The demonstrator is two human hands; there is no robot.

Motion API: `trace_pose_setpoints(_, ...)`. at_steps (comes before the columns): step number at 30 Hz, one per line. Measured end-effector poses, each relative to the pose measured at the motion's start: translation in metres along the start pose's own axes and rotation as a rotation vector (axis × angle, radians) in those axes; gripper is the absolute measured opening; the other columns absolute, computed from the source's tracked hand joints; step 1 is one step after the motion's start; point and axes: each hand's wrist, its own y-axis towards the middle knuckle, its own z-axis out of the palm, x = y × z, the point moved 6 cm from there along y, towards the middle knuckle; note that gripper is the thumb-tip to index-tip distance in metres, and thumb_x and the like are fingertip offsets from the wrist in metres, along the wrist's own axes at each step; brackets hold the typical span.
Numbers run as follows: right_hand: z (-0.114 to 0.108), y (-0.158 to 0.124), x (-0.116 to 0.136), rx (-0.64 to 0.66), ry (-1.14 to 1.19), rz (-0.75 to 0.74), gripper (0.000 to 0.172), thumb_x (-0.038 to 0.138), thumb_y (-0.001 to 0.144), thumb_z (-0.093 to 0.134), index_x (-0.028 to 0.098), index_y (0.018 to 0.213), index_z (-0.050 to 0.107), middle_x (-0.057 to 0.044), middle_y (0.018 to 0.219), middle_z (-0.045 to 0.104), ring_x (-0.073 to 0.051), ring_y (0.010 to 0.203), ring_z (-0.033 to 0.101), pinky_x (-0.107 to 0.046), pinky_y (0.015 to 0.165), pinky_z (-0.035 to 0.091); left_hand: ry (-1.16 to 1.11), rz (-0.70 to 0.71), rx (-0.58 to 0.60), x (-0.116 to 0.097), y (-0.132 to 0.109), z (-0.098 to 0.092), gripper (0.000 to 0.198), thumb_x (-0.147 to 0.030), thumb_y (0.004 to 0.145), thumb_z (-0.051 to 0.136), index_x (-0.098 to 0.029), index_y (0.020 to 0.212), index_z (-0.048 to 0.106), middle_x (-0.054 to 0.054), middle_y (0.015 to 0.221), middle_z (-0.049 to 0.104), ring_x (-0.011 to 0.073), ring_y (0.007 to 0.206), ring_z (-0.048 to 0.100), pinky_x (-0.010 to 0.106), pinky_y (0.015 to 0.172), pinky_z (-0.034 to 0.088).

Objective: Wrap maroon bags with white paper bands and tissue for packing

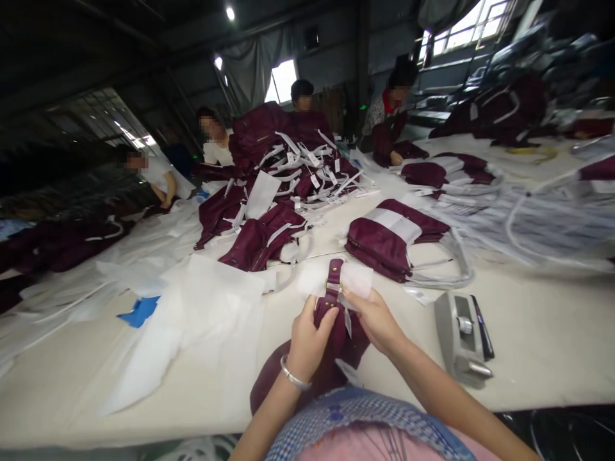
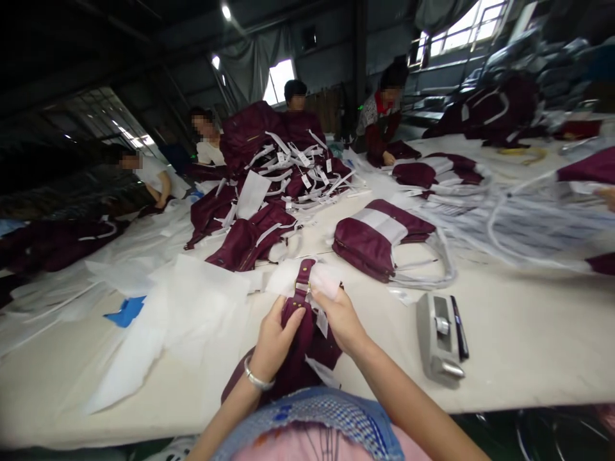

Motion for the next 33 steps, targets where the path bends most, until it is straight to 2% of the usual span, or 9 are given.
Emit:
trace_pose_setpoints(6, -0.007, -0.013, -0.003, 0.066, -0.014, 0.104, 0.049, 0.038, 0.070, 0.080, 0.019, 0.114, 0.070, -0.009, 0.115, 0.071, -0.029, 0.110, 0.064, -0.046, 0.104, 0.044, -0.085, -0.052, 0.023, 0.010, -0.012, 0.009, 0.037, -0.040, 0.087, 0.062, -0.018, 0.116, 0.060, 0.008, 0.108, 0.069, 0.0223, 0.101, 0.063, 0.034, 0.092, 0.047)
trace_pose_setpoints(12, -0.007, -0.024, 0.005, 0.042, 0.057, 0.081, 0.046, 0.039, 0.075, 0.076, 0.018, 0.115, 0.069, -0.009, 0.114, 0.072, -0.028, 0.111, 0.063, -0.043, 0.102, 0.046, -0.062, -0.069, -0.015, 0.012, -0.018, 0.012, 0.034, -0.042, 0.088, 0.059, -0.017, 0.111, 0.062, 0.008, 0.101, 0.070, 0.0212, 0.094, 0.065, 0.034, 0.087, 0.048)
trace_pose_setpoints(14, -0.006, -0.027, 0.005, 0.002, 0.059, 0.052, 0.044, 0.040, 0.077, 0.075, 0.019, 0.115, 0.070, -0.009, 0.114, 0.072, -0.027, 0.108, 0.065, -0.042, 0.100, 0.048, -0.034, -0.077, -0.023, 0.012, -0.020, 0.015, 0.034, -0.042, 0.088, 0.060, -0.016, 0.109, 0.063, 0.008, 0.099, 0.070, 0.0216, 0.092, 0.065, 0.034, 0.086, 0.049)
trace_pose_setpoints(17, -0.013, -0.029, 0.005, -0.154, -0.044, -0.032, 0.042, 0.042, 0.075, 0.077, 0.018, 0.109, 0.072, -0.009, 0.110, 0.073, -0.026, 0.103, 0.067, -0.040, 0.095, 0.051, -0.054, -0.056, -0.014, 0.005, -0.022, 0.019, 0.037, -0.043, 0.086, 0.063, -0.018, 0.112, 0.063, 0.008, 0.105, 0.070, 0.0232, 0.099, 0.064, 0.036, 0.092, 0.047)
trace_pose_setpoints(21, -0.023, -0.030, 0.000, -0.294, -0.102, -0.070, 0.042, 0.043, 0.073, 0.078, 0.017, 0.106, 0.073, -0.009, 0.106, 0.074, -0.026, 0.100, 0.068, -0.040, 0.090, 0.054, -0.444, -0.105, 0.086, -0.003, -0.016, 0.016, 0.049, -0.049, 0.084, 0.065, -0.018, 0.121, 0.061, 0.010, 0.119, 0.068, 0.0246, 0.115, 0.060, 0.037, 0.103, 0.043)
trace_pose_setpoints(25, -0.021, -0.033, -0.003, -0.291, -0.019, -0.057, 0.046, 0.042, 0.071, 0.080, 0.018, 0.110, 0.072, -0.010, 0.110, 0.073, -0.027, 0.103, 0.068, -0.041, 0.095, 0.052, -0.853, -0.306, 0.136, 0.005, 0.010, 0.001, 0.064, -0.062, 0.086, 0.055, -0.012, 0.124, 0.060, 0.016, 0.119, 0.067, 0.0263, 0.109, 0.064, 0.037, 0.092, 0.051)
trace_pose_setpoints(29, -0.025, -0.036, -0.013, -0.280, -0.063, 0.033, 0.057, 0.046, 0.070, 0.078, 0.016, 0.118, 0.068, -0.011, 0.116, 0.071, -0.030, 0.111, 0.064, -0.043, 0.100, 0.050, -0.764, -0.359, 0.343, 0.000, 0.035, 0.003, 0.057, -0.054, 0.077, 0.071, -0.008, 0.111, 0.068, 0.015, 0.104, 0.072, 0.0223, 0.088, 0.069, 0.030, 0.077, 0.053)
trace_pose_setpoints(31, -0.038, -0.030, -0.021, -0.312, -0.165, 0.051, 0.059, 0.051, 0.068, 0.077, 0.014, 0.114, 0.070, -0.011, 0.112, 0.072, -0.033, 0.113, 0.063, -0.045, 0.102, 0.047, -0.644, -0.252, 0.440, -0.010, 0.043, 0.012, 0.054, -0.048, 0.073, 0.077, -0.009, 0.109, 0.070, 0.014, 0.102, 0.073, 0.0227, 0.089, 0.069, 0.031, 0.081, 0.053)
trace_pose_setpoints(33, -0.051, -0.022, -0.025, -0.339, -0.271, 0.026, 0.058, 0.053, 0.068, 0.076, 0.014, 0.111, 0.072, -0.010, 0.111, 0.073, -0.035, 0.115, 0.061, -0.047, 0.106, 0.043, -0.546, -0.114, 0.451, -0.020, 0.047, 0.023, 0.049, -0.043, 0.073, 0.078, -0.011, 0.110, 0.071, 0.013, 0.105, 0.073, 0.0254, 0.097, 0.068, 0.035, 0.091, 0.051)
